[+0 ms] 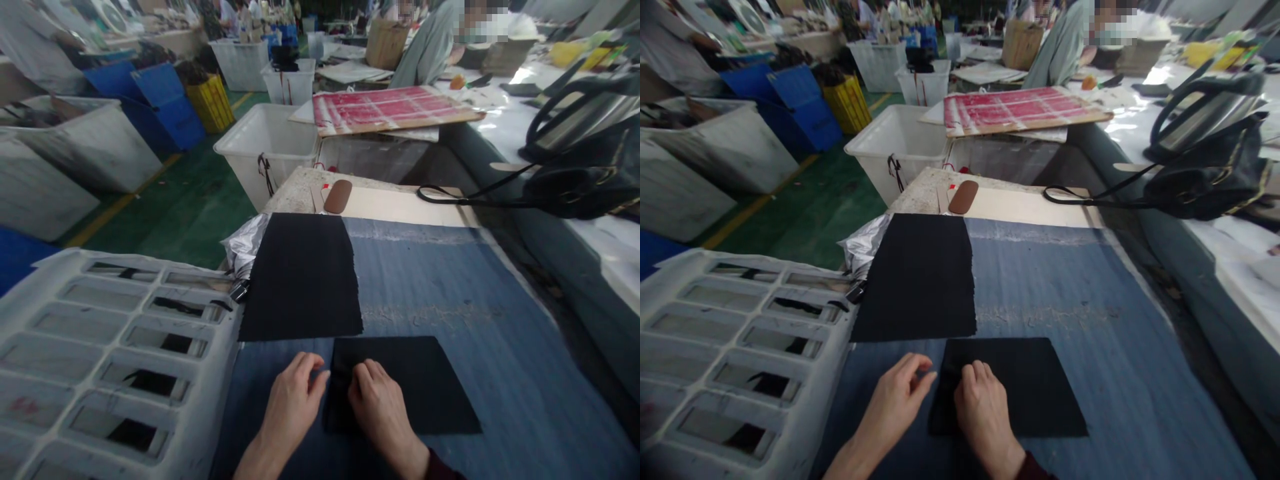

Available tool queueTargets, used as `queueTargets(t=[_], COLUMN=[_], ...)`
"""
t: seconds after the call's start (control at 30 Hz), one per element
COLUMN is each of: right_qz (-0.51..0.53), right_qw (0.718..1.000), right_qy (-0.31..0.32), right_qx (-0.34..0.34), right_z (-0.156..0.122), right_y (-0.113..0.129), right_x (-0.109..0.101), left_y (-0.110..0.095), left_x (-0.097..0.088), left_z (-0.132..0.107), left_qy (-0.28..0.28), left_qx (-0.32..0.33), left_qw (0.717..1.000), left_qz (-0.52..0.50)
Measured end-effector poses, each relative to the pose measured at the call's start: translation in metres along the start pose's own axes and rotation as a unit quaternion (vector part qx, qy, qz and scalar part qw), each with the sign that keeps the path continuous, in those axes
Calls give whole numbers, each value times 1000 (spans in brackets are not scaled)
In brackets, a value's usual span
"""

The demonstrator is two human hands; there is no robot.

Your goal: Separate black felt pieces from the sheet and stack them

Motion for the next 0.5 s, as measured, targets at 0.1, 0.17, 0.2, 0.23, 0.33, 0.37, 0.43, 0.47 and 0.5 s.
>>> queueTargets(t=[0.1, 0.17, 0.2, 0.23, 0.33, 0.37, 0.43, 0.47, 0.5], right_qz=[89, 166, 203, 236, 313, 334, 385, 420, 461], right_qw=[995, 984, 976, 967, 940, 931, 909, 892, 870], right_qy=[21, 38, 44, 50, 76, 83, 95, 101, 106], right_qx=[34, 60, 72, 83, 110, 117, 129, 133, 137], right_z=[5, 7, 7, 8, 10, 11, 13, 14, 13], right_y=[-10, -16, -19, -22, -28, -30, -35, -39, -44], right_x=[-12, -20, -24, -27, -31, -30, -27, -26, -25], left_y=[-6, -13, -17, -21, -31, -33, -34, -34, -33], left_x=[2, 2, 3, 4, 10, 12, 17, 19, 21], left_z=[-2, -1, 0, 2, 8, 9, 12, 13, 13], left_qy=[-1, -3, -3, -1, 9, 11, 12, 13, 16], left_qx=[2, 12, 18, 24, 32, 29, 25, 25, 26], left_qw=[1000, 999, 998, 998, 998, 999, 1000, 999, 998], left_qz=[-29, -47, -54, -58, -49, -36, 2, 26, 50])
Point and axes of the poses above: each hand's wrist, its own z-axis towards the middle knuckle, its own x-axis out of the palm, y = z × x, the point moved 2 cm from there along z, towards the middle knuckle, and after that the axes turned 4 degrees about y, right-handed, at the moved point
